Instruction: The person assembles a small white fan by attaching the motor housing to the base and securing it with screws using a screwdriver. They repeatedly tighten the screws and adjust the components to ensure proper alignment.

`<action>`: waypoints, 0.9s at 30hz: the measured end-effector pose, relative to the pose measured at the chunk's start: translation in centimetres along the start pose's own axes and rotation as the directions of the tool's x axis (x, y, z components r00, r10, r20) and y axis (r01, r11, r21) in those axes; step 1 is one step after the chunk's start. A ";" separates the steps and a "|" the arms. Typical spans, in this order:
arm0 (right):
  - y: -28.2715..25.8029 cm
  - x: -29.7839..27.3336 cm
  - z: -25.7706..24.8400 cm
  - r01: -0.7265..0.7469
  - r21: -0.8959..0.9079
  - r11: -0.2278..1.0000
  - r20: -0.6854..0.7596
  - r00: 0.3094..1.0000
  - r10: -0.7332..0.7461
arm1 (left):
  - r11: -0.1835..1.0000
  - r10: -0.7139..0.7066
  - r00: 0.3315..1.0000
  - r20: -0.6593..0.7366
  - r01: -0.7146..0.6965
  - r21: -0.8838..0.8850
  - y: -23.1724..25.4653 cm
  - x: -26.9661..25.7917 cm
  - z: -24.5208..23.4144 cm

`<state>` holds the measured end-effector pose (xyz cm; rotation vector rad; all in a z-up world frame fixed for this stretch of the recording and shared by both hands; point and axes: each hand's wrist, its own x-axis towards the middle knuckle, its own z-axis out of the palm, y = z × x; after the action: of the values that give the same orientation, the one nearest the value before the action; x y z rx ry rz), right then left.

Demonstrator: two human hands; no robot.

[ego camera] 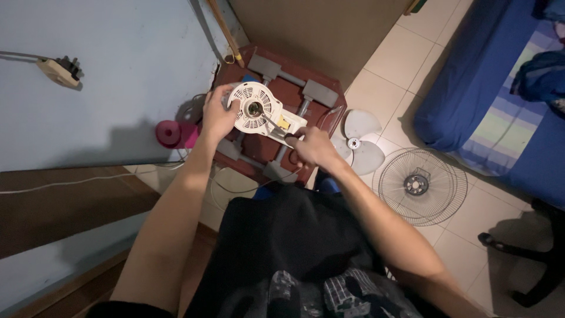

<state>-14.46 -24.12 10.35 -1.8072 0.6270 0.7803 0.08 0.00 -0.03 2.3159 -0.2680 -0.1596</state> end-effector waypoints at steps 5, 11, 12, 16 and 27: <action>-3.5 0.0 0.1 0.148 -0.623 0.768 -0.091 0.962 -0.259 | 1.000 0.017 1.000 -0.011 -0.018 -0.017 -0.2 -0.1 0.2; -5.3 -0.2 0.4 0.285 -0.887 0.363 -0.004 0.782 -0.623 | 0.998 0.063 0.998 -0.030 -0.063 -0.008 -0.4 -0.3 0.3; -5.3 -0.1 0.3 0.264 -0.919 0.294 0.023 0.780 -0.626 | 0.998 0.068 0.997 -0.038 -0.068 -0.013 -0.4 -0.2 0.3; -4.8 -0.4 -0.5 0.267 -0.889 0.371 0.003 0.815 -0.579 | 0.998 0.069 0.996 -0.059 -0.069 -0.002 -0.5 -0.6 0.5; -3.7 -0.7 -0.4 0.269 -0.913 0.308 -0.046 0.682 -0.730 | 0.917 0.265 0.936 0.231 -0.319 0.240 2.7 -1.4 -2.7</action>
<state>-12.15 -23.24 13.16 -2.9884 -0.2409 0.1133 -1.14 0.45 3.83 2.5002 -0.7774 -0.2087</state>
